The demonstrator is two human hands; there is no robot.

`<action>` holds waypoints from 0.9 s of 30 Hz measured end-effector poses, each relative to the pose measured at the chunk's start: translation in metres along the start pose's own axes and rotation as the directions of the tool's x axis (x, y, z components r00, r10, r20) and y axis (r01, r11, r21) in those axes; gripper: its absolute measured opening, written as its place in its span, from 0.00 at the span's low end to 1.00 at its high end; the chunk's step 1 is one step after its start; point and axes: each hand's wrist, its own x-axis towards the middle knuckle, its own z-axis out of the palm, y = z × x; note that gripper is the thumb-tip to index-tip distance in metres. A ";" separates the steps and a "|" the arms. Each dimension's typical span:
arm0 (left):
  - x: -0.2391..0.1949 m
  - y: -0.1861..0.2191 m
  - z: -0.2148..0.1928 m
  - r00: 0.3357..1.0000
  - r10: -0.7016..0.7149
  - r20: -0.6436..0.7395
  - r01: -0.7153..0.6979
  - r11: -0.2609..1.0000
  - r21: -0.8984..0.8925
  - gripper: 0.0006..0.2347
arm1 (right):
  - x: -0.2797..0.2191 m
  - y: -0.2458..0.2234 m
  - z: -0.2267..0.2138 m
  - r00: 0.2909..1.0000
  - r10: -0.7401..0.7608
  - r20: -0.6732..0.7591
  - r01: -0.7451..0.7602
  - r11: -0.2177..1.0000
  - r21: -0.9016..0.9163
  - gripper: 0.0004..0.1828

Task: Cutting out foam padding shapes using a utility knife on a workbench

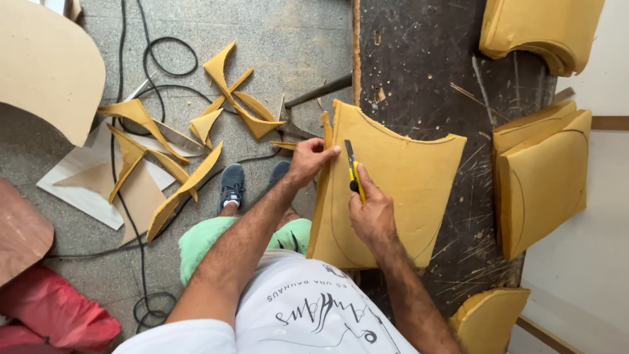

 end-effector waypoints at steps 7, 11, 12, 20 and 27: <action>0.027 -0.042 0.004 0.992 -0.057 -0.111 0.077 0.979 0.186 0.08 | 0.015 0.037 0.035 0.984 -0.165 -0.074 0.162 0.986 -0.043 0.35; 0.020 -0.033 0.000 0.991 -0.029 -0.131 0.053 0.982 0.182 0.07 | 0.021 0.047 0.041 0.980 -0.197 -0.039 0.194 0.978 -0.072 0.35; 0.018 -0.029 0.000 0.992 -0.012 -0.124 0.034 0.983 0.179 0.06 | 0.022 0.048 0.041 0.979 -0.205 -0.019 0.203 0.975 -0.087 0.35; 0.006 -0.007 0.000 0.992 0.016 -0.126 0.015 0.971 0.239 0.05 | 0.024 0.060 0.047 0.991 -0.134 0.021 0.135 0.967 -0.218 0.34; -0.015 0.012 -0.007 0.980 0.137 -0.141 -0.069 0.911 0.407 0.07 | 0.027 0.067 0.050 0.995 -0.067 0.075 0.086 0.949 -0.304 0.34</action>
